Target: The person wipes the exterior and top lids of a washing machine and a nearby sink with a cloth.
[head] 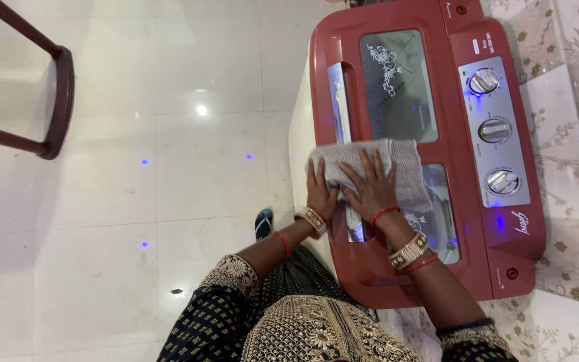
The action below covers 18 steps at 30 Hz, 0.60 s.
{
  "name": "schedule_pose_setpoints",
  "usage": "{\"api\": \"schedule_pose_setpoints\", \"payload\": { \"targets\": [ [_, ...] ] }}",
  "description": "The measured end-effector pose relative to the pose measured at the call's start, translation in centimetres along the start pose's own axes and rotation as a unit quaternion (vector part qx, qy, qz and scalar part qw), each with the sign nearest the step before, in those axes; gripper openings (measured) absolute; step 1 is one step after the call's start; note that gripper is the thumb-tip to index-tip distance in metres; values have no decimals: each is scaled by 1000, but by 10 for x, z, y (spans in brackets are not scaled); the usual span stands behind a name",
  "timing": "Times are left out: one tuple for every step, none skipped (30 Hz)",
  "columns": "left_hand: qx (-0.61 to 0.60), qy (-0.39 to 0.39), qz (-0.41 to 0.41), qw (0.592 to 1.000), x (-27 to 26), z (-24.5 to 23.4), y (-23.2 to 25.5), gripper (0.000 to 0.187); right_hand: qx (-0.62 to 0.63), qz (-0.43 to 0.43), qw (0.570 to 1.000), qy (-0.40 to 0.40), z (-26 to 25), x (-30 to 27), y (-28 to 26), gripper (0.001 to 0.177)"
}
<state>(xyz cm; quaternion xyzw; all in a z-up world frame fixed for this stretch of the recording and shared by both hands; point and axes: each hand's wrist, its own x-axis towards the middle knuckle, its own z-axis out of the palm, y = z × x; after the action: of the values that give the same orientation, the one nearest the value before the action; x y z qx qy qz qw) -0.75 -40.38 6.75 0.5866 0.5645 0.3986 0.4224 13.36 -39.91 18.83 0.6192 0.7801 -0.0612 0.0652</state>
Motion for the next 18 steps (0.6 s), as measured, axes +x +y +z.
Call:
{"api": "schedule_pose_setpoints", "payload": {
  "targets": [
    [5, 11, 7, 1000, 27, 1, -5, 91, -1, -3, 1000, 26, 1, 20, 6, 67],
    [4, 17, 30, 999, 48, 1, -9, 91, 4, 1, 1000, 26, 1, 39, 12, 67],
    [3, 26, 51, 998, 68, 0, -14, 90, 9, 2, 1000, 27, 1, 60, 17, 67],
    [-4, 26, 46, 999, 88, 1, -17, 90, 14, 6, 1000, 23, 0, 81, 22, 66],
    [-9, 29, 40, 999, 110, 2, -22, 89, 19, 6, 1000, 21, -1, 105, 27, 66],
    [-5, 33, 46, 998, 133, 4, -26, 89, 25, 6, 1000, 18, -2, 127, 32, 66],
    [0, 39, 52, 998, 157, 4, -31, 89, 23, 6, 1000, 21, -4, 152, 36, 66],
    [-2, 43, 60, 997, 181, 5, -36, 88, 21, 6, 999, 23, -5, 175, 40, 67],
    [-4, 45, 66, 997, 202, 7, -42, 87, 19, 7, 1000, 24, -6, 194, 44, 68],
    [-6, 44, 78, 996, 221, 7, -50, 87, 24, 13, 999, 19, -5, 214, 47, 68],
    [-7, 44, 91, 995, 240, 8, -57, 86, 28, 17, 999, 17, -5, 235, 50, 69],
    [-23, 47, 87, 995, 257, 11, -61, 84, 32, 22, 999, 14, -6, 252, 53, 70],
    [-36, 49, 82, 995, 272, 12, -64, 81, 34, 23, 999, 14, -6, 266, 55, 70],
    [-50, 51, 78, 994, 281, 13, -66, 79, 36, 24, 999, 14, -7, 276, 57, 70],
    [-61, 47, 76, 994, 286, 13, -68, 79, 40, 25, 999, 16, -6, 282, 58, 70],
    [-71, 43, 73, 994, 287, 12, -68, 79, 37, 12, 999, 23, -6, 285, 61, 69],
    [-82, 34, 71, 994, 279, 10, -68, 79, 37, 3, 999, 29, -6, 280, 61, 68],
    [-76, 30, 65, 995, 266, 8, -68, 78, 36, -6, 999, 35, -4, 270, 60, 68]
  ]
}}
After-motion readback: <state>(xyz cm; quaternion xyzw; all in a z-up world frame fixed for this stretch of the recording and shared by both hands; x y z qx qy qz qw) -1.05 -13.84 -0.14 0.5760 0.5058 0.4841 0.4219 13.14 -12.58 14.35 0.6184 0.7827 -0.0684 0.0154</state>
